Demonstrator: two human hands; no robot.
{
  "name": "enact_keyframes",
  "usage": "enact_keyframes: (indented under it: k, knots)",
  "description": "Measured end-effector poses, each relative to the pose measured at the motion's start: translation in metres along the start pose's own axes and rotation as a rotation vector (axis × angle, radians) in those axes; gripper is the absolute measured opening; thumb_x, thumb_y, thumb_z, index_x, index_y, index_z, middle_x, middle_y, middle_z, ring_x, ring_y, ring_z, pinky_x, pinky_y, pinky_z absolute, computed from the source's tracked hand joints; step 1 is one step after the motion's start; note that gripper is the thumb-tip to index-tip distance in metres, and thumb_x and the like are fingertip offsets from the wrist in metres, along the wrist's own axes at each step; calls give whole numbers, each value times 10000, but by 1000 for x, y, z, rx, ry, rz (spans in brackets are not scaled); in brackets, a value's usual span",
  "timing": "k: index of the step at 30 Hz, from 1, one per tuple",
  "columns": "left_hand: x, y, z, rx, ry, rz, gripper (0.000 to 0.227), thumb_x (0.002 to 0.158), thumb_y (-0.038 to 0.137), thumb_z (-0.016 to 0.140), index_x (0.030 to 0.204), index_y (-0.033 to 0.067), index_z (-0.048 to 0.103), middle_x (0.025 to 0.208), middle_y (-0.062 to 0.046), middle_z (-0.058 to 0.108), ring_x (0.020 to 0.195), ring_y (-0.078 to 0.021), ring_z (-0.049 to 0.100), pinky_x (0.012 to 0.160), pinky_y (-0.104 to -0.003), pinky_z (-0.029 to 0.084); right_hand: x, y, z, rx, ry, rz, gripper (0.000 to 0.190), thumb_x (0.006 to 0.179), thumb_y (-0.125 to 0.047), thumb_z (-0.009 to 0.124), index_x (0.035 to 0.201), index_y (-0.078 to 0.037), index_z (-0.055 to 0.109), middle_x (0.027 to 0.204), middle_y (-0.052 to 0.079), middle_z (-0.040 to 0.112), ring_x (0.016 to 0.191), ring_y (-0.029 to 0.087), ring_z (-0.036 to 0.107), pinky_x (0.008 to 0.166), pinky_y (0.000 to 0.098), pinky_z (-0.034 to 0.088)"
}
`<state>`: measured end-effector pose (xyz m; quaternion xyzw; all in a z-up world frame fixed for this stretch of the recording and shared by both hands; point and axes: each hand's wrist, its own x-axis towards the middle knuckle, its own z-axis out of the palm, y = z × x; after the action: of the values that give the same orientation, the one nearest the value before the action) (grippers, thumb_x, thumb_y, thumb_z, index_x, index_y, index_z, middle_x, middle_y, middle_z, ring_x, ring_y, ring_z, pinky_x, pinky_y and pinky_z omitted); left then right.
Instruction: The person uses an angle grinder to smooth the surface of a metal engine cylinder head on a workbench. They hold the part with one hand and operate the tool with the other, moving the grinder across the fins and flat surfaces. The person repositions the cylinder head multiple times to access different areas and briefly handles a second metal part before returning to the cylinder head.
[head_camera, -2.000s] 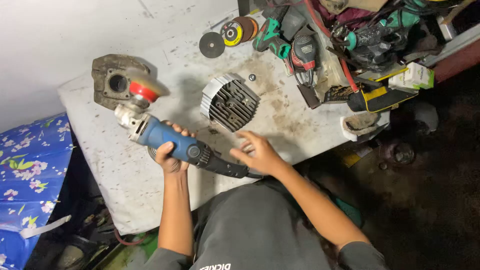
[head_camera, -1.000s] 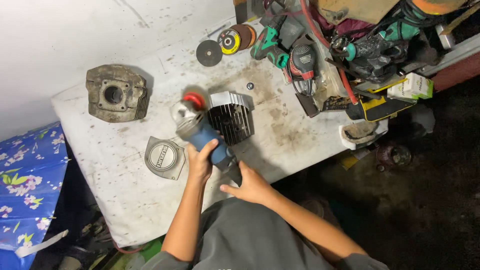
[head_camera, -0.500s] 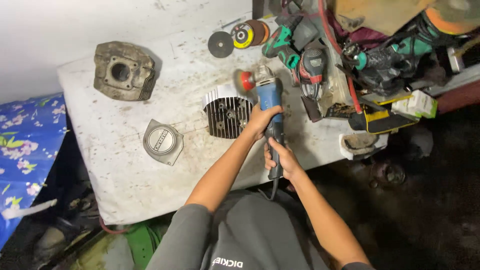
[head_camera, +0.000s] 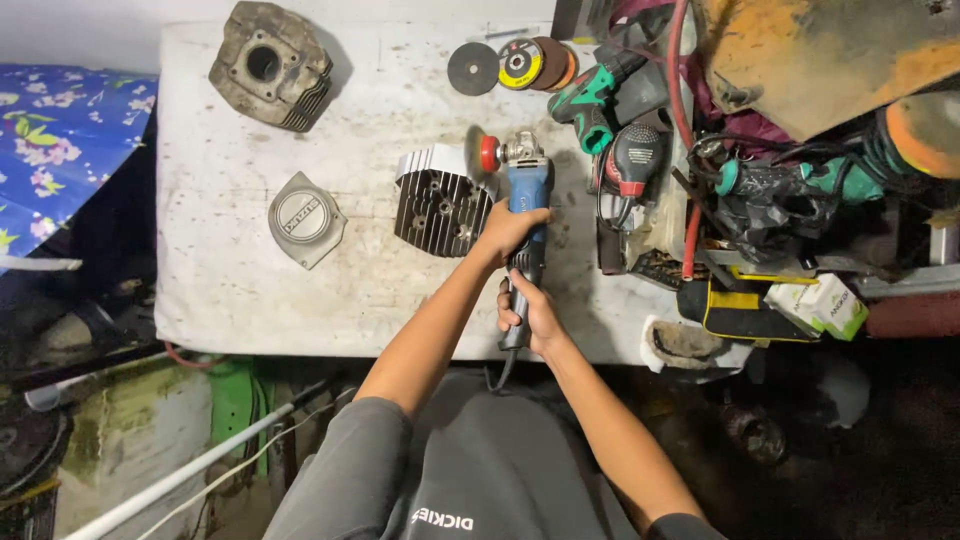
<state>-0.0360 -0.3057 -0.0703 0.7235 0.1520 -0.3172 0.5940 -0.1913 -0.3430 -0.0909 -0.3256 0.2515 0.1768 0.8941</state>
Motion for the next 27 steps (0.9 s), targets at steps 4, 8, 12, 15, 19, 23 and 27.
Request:
enact_keyframes:
  k: [4,8,12,15,19,23,27]
  knots:
    - [6,4,0,-45,41,44,689,577,325,905,1134,-6,672,1013,-230,702,1031,-383,700,823,-486,597,5,-7,-4,-7,-31,-5,427,1004,-453,668,1023,-41,558,697,41,544,416,75,472,463,321,470]
    - [-1,7,7,-2,30,32,657,602,329,898,1125,1,674,1030,-241,704,1063,-395,693,857,-508,581,-4,-15,-2,-4,-19,-4,421,1003,-407,676,1065,-9,553,717,63,552,424,83,480,462,329,472]
    - [5,1,7,20,30,15,632,596,319,889,1110,18,677,1012,-216,705,1047,-374,701,868,-490,578,3,-6,-8,-12,2,6,325,974,-304,728,990,-21,569,699,68,530,426,96,475,470,348,485]
    - [1,2,8,39,26,12,625,601,311,885,1110,15,674,1022,-218,703,1054,-379,698,871,-496,575,-2,-11,-6,-8,5,11,281,952,-246,739,963,-17,576,697,69,535,430,98,483,469,352,489]
    - [0,0,7,32,24,2,630,607,305,877,1127,13,672,1040,-229,701,1069,-382,692,878,-494,570,-5,-11,-8,-3,8,8,253,940,-205,751,959,-17,582,697,84,541,426,113,481,462,375,491]
    - [5,-11,3,-19,53,6,625,599,285,874,1124,11,674,1011,-231,693,1024,-382,696,834,-498,576,-13,-16,0,-19,2,13,219,927,-160,750,943,-2,600,672,81,538,413,117,483,454,374,493]
    - [16,-27,-4,-74,72,22,618,605,267,878,1122,5,662,984,-228,680,974,-367,700,777,-490,588,-14,-15,1,-40,-3,20,228,917,-149,754,973,22,615,670,92,550,411,118,492,451,370,508]
